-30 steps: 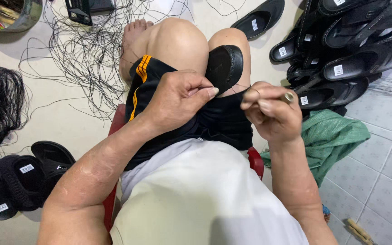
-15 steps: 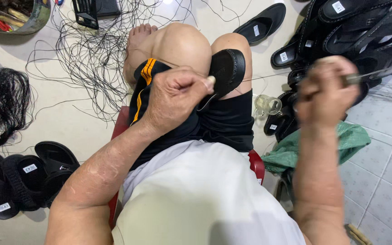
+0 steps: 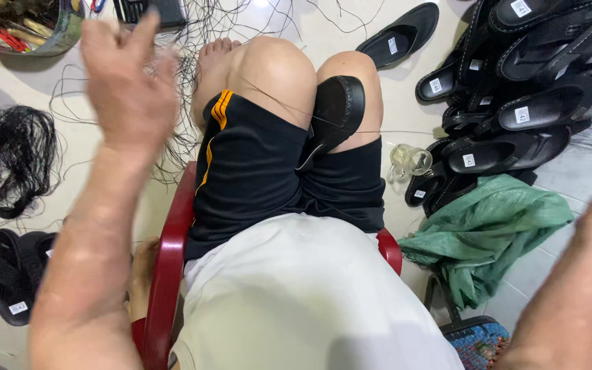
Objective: The person sits on a red chair and sews a black shoe using a needle and thread. They repeatedly push the needle through the shoe's sole and pull the thread to secure the stitching.
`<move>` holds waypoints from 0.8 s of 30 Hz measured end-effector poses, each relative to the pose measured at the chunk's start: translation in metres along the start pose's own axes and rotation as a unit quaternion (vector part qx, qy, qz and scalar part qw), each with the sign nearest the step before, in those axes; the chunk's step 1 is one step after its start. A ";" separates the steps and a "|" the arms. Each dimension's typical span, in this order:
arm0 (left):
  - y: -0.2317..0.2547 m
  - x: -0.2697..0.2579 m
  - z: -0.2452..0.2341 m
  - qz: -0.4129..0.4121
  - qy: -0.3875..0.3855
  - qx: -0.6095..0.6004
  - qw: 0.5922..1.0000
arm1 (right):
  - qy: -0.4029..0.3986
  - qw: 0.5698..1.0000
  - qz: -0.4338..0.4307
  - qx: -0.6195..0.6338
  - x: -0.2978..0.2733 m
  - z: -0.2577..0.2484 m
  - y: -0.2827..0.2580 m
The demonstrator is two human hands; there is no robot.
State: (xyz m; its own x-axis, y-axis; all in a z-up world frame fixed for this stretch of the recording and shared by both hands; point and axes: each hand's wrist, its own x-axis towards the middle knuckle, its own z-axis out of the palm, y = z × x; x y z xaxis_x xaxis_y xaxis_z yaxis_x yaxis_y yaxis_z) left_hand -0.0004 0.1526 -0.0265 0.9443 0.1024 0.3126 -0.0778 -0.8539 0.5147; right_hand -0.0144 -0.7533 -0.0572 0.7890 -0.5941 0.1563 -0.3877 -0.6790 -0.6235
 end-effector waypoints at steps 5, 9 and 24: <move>0.100 -0.010 0.016 0.124 -0.122 -0.137 0.975 | -0.183 0.966 -0.168 -0.068 -0.225 0.103 -0.283; 0.129 -0.024 0.029 0.172 -0.132 -0.390 0.895 | -0.495 0.785 0.216 0.304 -0.316 0.159 -0.376; 0.154 -0.046 0.053 -0.276 -0.101 -0.672 0.680 | -0.490 0.581 0.191 0.621 -0.318 0.192 -0.407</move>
State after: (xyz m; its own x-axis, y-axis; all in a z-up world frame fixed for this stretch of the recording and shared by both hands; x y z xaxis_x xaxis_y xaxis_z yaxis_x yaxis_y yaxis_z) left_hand -0.0391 -0.0105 -0.0039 0.9623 0.0295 -0.2704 0.2129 0.5369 0.8163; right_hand -0.0158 -0.2053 -0.0008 0.8867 0.3452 -0.3075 -0.4614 0.6190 -0.6356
